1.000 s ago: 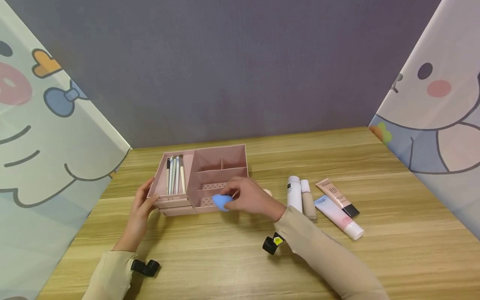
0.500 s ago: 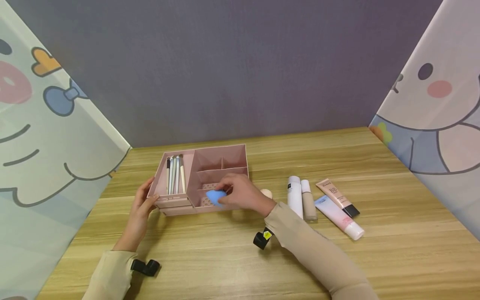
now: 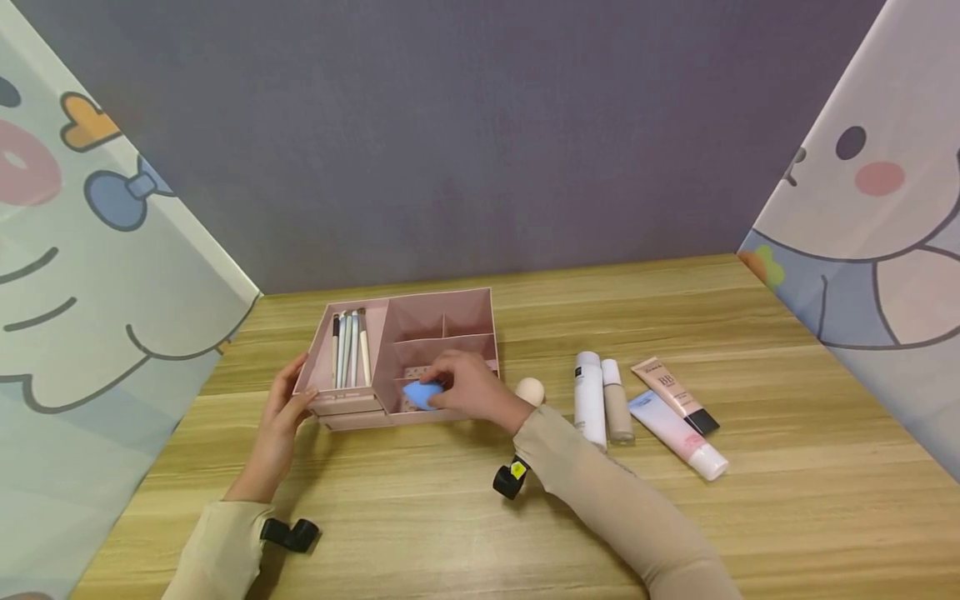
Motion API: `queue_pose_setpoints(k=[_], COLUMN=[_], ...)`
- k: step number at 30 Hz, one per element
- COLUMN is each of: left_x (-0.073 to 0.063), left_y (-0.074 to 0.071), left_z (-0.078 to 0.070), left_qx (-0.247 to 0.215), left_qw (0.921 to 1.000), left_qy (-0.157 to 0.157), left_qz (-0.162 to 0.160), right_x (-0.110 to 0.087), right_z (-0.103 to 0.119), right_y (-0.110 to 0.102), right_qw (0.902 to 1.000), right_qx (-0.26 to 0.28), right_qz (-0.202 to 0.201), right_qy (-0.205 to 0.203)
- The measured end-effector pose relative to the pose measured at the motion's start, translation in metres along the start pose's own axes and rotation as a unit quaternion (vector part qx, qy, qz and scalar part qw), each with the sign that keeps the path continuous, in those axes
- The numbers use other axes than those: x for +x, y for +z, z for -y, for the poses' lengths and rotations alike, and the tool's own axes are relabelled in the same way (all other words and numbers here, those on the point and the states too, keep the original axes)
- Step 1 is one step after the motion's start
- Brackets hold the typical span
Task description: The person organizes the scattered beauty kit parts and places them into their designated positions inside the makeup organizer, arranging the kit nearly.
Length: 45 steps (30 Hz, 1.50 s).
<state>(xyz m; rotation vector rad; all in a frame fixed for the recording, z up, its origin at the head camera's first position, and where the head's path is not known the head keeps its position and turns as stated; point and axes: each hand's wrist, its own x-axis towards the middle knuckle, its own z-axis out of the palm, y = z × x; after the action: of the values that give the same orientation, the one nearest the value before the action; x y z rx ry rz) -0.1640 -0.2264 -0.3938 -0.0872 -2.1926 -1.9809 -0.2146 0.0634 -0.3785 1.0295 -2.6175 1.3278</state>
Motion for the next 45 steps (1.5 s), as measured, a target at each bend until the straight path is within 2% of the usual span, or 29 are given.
queue_pose_setpoints(k=[7, 15, 21, 28, 34, 45], left_x=[0.000, 0.000, -0.001, -0.001, -0.001, 0.000], left_y=[0.000, 0.000, 0.000, 0.000, 0.000, 0.000], left_z=[0.000, 0.000, 0.001, 0.001, 0.001, 0.001], left_qx=[-0.001, -0.001, 0.003, 0.001, 0.000, 0.009], left_qw=[1.0000, 1.0000, 1.0000, 1.0000, 1.0000, 0.9999], left_qy=[0.004, 0.008, 0.003, 0.005, 0.009, 0.005], left_qz=[0.000, -0.001, 0.001, 0.003, 0.000, 0.000], right_x=[0.004, 0.004, 0.004, 0.001, -0.001, -0.011], right_z=[-0.003, -0.001, 0.001, 0.000, 0.003, 0.002], right_y=[0.007, 0.007, 0.008, 0.008, 0.003, -0.016], right_qw=[0.9995, 0.9962, 0.9948, 0.9981, 0.9996, 0.9989], right_qx=[-0.028, -0.067, -0.081, -0.045, -0.011, 0.028], right_qz=[0.013, 0.055, 0.061, 0.038, 0.021, 0.037], right_qy=[0.004, -0.004, -0.005, 0.016, 0.014, 0.008])
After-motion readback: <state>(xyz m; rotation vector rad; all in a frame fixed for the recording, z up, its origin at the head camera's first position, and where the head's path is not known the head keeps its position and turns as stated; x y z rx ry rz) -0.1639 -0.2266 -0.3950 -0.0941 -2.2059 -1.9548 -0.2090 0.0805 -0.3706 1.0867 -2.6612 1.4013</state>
